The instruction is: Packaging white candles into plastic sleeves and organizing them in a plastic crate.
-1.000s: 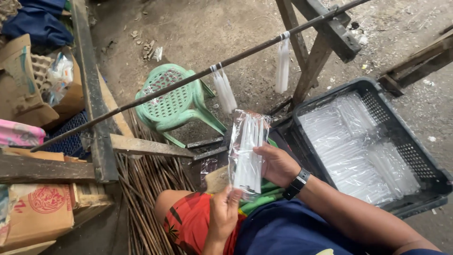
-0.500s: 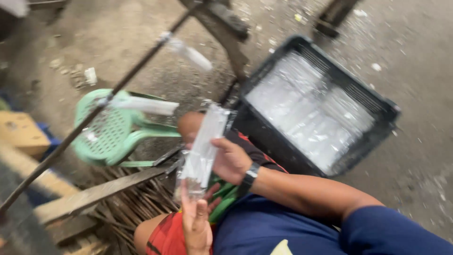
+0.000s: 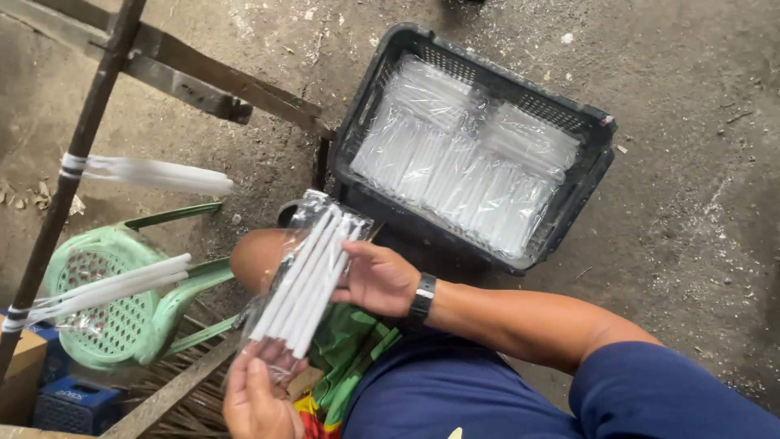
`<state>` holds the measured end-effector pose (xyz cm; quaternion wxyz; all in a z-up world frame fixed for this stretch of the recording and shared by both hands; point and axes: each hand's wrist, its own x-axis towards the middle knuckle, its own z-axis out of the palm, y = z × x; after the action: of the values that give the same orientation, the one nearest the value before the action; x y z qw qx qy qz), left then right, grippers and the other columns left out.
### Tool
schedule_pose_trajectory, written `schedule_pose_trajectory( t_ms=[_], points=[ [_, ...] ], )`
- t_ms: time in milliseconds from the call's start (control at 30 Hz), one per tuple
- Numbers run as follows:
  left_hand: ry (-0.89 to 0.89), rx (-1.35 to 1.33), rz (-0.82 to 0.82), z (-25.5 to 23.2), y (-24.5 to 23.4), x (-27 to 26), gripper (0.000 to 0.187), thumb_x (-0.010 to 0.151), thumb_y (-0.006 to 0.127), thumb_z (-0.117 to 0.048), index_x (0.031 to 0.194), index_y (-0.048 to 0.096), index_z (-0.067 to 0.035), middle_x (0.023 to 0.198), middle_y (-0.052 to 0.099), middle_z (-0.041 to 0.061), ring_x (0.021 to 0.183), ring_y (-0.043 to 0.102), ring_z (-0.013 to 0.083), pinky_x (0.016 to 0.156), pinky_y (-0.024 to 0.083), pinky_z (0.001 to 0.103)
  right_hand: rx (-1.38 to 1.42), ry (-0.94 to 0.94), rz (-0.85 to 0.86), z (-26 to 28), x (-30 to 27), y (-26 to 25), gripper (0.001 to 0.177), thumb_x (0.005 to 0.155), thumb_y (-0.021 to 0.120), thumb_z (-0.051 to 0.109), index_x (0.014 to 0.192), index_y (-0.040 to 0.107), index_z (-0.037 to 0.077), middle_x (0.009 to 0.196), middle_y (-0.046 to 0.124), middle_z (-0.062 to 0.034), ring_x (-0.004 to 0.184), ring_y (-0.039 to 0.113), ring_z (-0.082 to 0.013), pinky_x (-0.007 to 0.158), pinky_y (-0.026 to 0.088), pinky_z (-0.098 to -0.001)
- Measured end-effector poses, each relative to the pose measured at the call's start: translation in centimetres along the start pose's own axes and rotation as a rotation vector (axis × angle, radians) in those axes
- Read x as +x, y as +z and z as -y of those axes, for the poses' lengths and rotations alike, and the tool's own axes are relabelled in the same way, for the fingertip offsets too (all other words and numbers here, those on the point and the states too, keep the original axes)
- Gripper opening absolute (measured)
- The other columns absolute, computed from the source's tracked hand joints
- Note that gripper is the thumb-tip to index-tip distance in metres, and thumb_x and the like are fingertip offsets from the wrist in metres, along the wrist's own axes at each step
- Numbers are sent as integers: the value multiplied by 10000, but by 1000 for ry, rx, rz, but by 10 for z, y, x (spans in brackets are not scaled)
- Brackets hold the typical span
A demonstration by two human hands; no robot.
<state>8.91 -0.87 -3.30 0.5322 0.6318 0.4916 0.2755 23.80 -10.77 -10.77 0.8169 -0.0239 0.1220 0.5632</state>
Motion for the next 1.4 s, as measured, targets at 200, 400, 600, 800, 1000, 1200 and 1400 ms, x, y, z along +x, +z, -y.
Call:
schedule_pose_trajectory(
  t_ms=[200,400,600,800,1000,1200,1400],
  points=[
    [-220,-112,308,2,41,-26,277,856,375,-88,1039,508,72,995,574,265,737,602,342,542,525,353,112,-60,-74,6,-19,-30,383,795,560,259,1108,512,44,1070,582,-126,969,568,-236,825,456,-357],
    [-377,112,580,-3,58,-32,374,838,371,-164,1147,515,-11,1111,598,148,780,686,329,591,533,281,165,-163,-328,26,-23,-76,242,763,548,141,967,558,12,945,616,-159,878,592,-273,879,420,-416],
    [-263,52,479,2,46,-21,334,853,351,-120,1116,499,22,1065,612,177,879,646,309,680,504,314,150,-260,-174,60,-42,-50,303,774,565,181,1057,526,79,1135,537,-167,1051,516,-308,900,410,-466],
    [100,380,405,-64,22,-27,314,862,350,-75,1089,562,-29,950,656,134,628,634,149,396,447,190,-227,-152,149,64,-57,-32,386,842,531,306,1127,526,44,1199,483,-210,1102,486,-325,840,451,-478],
    [64,45,858,-33,-57,15,529,672,623,-152,1140,482,51,1215,469,264,1146,479,391,924,438,493,-1128,27,371,56,-55,36,496,790,583,244,1212,406,51,1187,514,-142,1082,513,-198,941,425,-309],
    [853,672,699,-102,-2,-18,229,713,561,-153,931,596,-92,961,651,53,886,639,109,800,481,189,-1687,-495,711,5,-51,84,576,834,362,450,1195,387,1,1140,535,-150,985,576,-327,855,452,-387],
    [988,686,492,-116,7,-8,351,826,455,-210,1121,446,-20,1149,518,171,1077,528,272,949,427,347,-1630,-527,255,19,-36,56,212,858,497,204,1068,524,192,961,633,-1,807,638,-148,713,462,-247]
  ],
)
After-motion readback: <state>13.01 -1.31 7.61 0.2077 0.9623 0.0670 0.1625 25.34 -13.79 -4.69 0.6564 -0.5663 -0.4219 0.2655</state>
